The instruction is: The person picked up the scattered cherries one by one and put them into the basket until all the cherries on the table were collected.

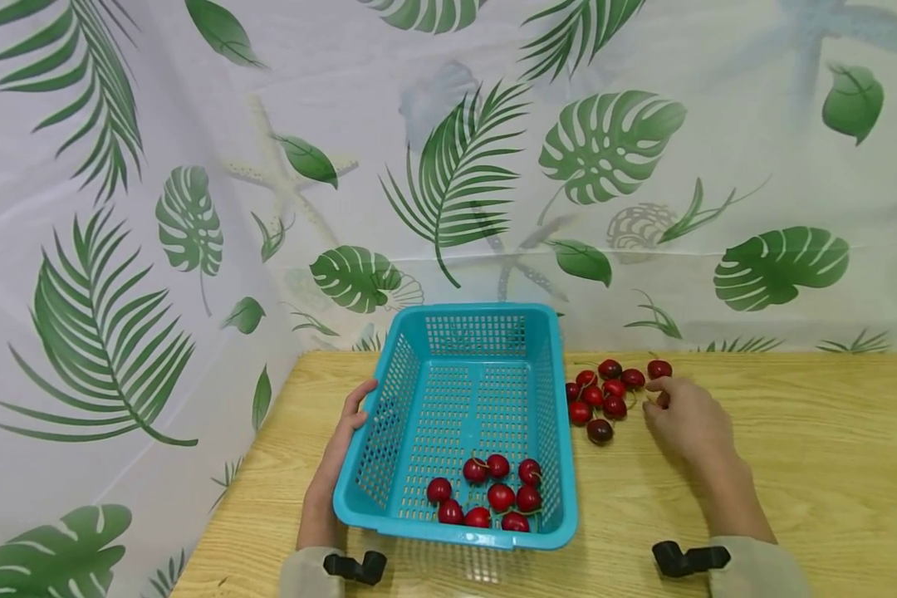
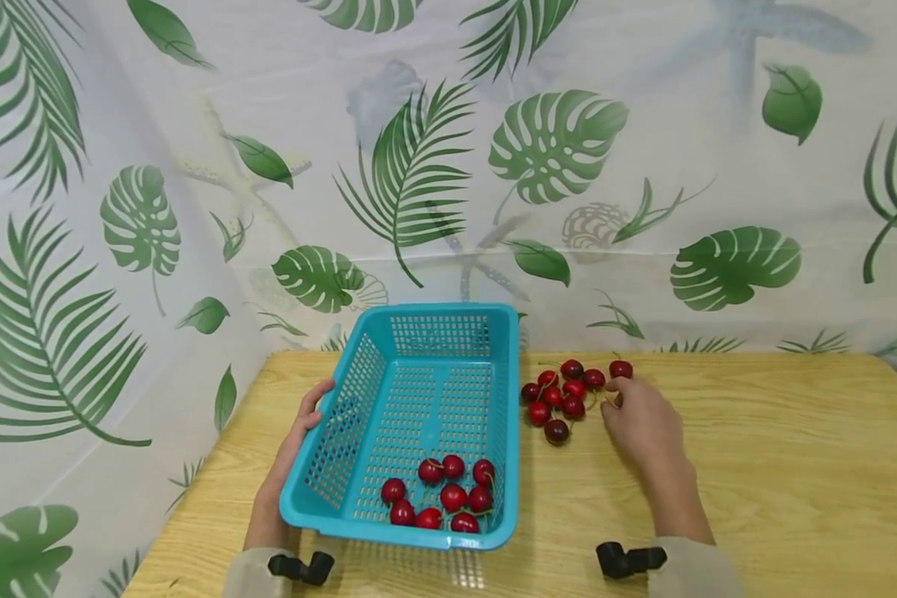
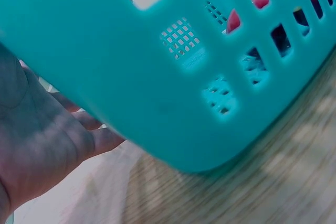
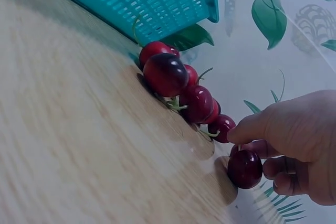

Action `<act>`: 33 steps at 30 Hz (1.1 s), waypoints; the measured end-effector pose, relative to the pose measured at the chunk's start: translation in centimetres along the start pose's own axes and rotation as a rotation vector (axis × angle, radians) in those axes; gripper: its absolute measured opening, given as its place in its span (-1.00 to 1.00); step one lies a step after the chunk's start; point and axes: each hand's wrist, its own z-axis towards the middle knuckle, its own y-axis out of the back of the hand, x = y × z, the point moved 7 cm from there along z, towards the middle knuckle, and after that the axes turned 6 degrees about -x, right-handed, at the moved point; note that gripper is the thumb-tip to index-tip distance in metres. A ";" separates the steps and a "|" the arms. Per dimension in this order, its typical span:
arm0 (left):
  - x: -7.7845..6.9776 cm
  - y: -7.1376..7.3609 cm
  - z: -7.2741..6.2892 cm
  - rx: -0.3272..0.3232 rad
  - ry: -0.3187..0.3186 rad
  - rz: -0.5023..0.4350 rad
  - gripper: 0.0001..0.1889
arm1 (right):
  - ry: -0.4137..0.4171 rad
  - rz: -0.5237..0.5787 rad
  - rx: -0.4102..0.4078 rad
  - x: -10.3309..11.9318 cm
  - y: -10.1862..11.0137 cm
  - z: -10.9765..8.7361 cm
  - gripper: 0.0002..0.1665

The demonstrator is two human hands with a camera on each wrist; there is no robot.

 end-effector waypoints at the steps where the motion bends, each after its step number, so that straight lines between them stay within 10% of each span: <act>1: 0.0 0.0 0.0 0.000 0.000 0.000 -0.45 | 0.004 -0.004 0.001 0.0 0.1 0.0 -0.62; 14: 0.0 -0.2 0.0 0.005 0.002 -0.009 -0.45 | 0.006 0.002 0.011 0.6 1.1 0.0 -0.73; 33: 0.1 0.0 0.1 0.008 -0.006 -0.020 -0.46 | 0.190 0.073 -0.269 8.2 6.6 -1.8 -0.76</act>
